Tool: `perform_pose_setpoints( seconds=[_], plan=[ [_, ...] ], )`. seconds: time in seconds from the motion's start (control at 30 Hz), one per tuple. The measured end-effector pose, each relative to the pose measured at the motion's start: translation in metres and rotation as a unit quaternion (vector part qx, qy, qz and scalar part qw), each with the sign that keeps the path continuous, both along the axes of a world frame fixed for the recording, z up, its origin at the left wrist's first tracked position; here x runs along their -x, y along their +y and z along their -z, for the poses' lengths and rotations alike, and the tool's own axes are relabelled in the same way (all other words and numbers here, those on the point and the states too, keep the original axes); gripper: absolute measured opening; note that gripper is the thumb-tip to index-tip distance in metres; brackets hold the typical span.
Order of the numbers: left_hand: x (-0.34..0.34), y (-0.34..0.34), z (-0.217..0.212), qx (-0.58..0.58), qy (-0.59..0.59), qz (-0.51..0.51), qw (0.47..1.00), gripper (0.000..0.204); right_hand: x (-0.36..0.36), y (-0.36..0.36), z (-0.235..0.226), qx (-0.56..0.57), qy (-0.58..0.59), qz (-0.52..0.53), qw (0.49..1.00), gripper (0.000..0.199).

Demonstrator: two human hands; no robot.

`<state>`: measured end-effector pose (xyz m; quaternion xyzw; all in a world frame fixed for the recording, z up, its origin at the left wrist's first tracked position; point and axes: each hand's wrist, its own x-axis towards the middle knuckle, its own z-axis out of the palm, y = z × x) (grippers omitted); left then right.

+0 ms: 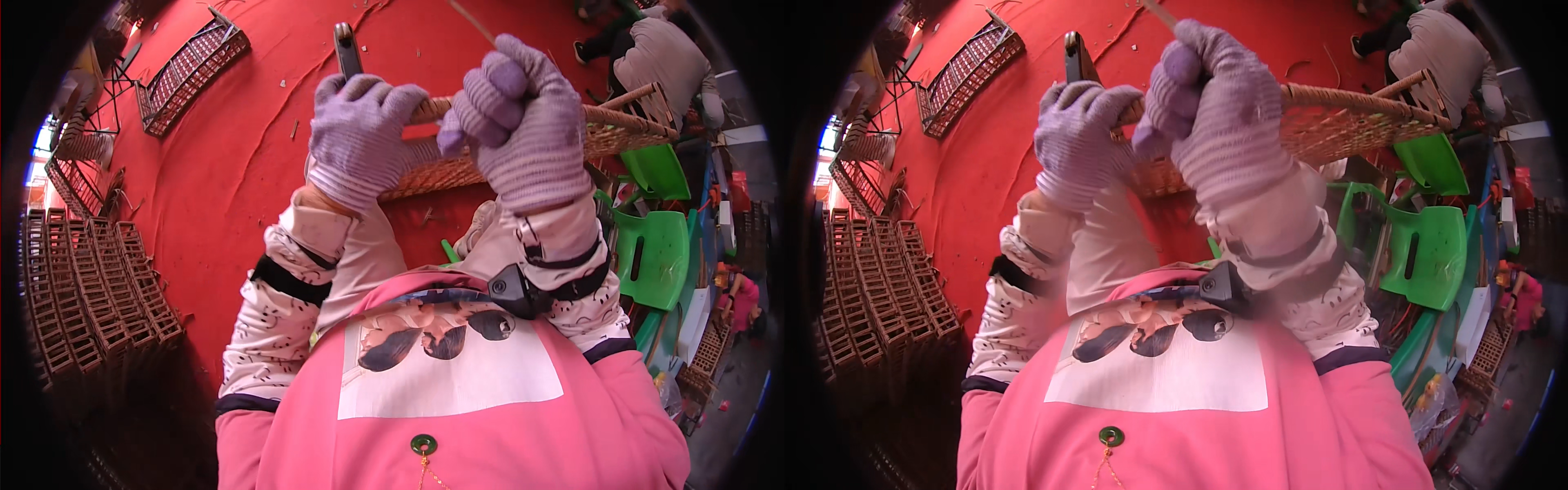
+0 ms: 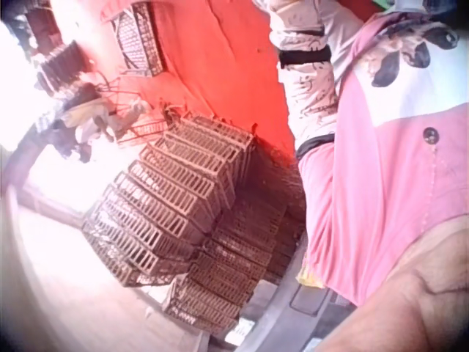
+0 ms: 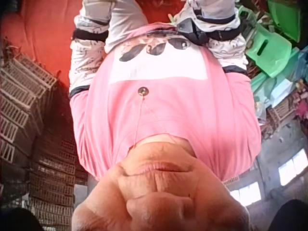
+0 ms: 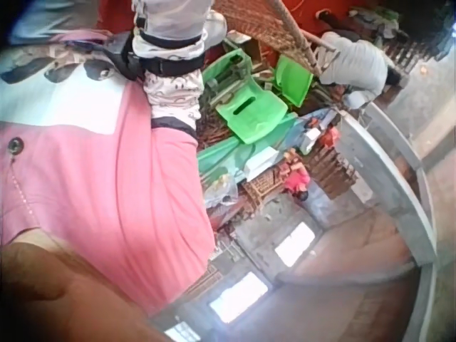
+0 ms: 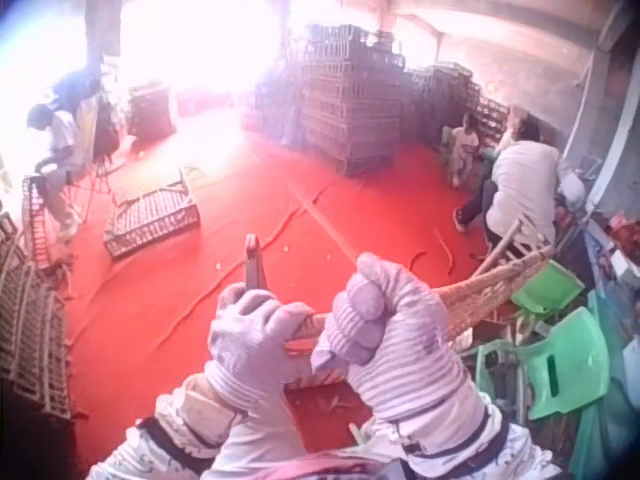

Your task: The person is weaving rattan or similar material around the frame of a piece of furniture, likely a chair or stool, using a staple gun and scissors.

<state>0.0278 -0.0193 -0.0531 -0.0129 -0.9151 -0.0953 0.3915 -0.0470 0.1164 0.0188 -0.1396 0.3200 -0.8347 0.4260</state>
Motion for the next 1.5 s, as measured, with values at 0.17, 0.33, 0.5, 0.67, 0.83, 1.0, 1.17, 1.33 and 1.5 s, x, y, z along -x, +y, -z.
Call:
perform_pose_setpoints(
  seconds=[0.17, 0.33, 0.5, 0.67, 0.83, 1.0, 1.17, 1.33, 1.5],
  plan=[
    [-0.008, 0.008, 0.006, -0.032, 0.075, 0.037, 0.996, 0.048, -0.025, 0.012, -0.016, -0.053, 0.046, 0.027, 0.997, 0.034],
    [-0.022, 0.013, 0.008, -0.033, 0.095, 0.049, 0.994, 0.043, -0.062, 0.012, -0.054, -0.277, 0.214, 0.119, 0.929, 0.043],
    [-0.028, 0.019, 0.014, -0.027, 0.107, 0.058, 0.992, 0.054, -0.068, 0.008, -0.058, -0.297, 0.303, 0.113, 0.899, 0.04],
    [-0.03, 0.028, 0.015, -0.101, 0.135, 0.069, 0.983, 0.059, -0.07, -0.004, -0.067, -0.288, 0.276, 0.089, 0.913, 0.041],
    [-0.035, 0.031, 0.011, -0.138, 0.109, 0.067, 0.982, 0.058, -0.054, -0.007, -0.056, -0.246, 0.28, 0.043, 0.927, 0.037],
    [-0.035, 0.031, 0.017, -0.168, 0.121, 0.073, 0.976, 0.053, -0.027, -0.013, -0.051, -0.214, 0.253, -0.003, 0.944, 0.03],
    [-0.043, 0.032, 0.011, -0.156, 0.105, 0.088, 0.978, 0.048, 0.018, -0.052, -0.033, -0.211, 0.166, -0.073, 0.961, 0.03],
    [-0.046, 0.033, -0.003, -0.066, 0.009, 0.041, 0.997, 0.045, 0.033, -0.089, -0.001, -0.419, 0.154, -0.043, 0.894, 0.027],
    [-0.048, 0.032, -0.013, -0.104, -0.083, 0.029, 0.991, 0.038, 0.062, -0.078, 0.024, -0.562, 0.308, -0.095, 0.761, 0.042]
  ],
)
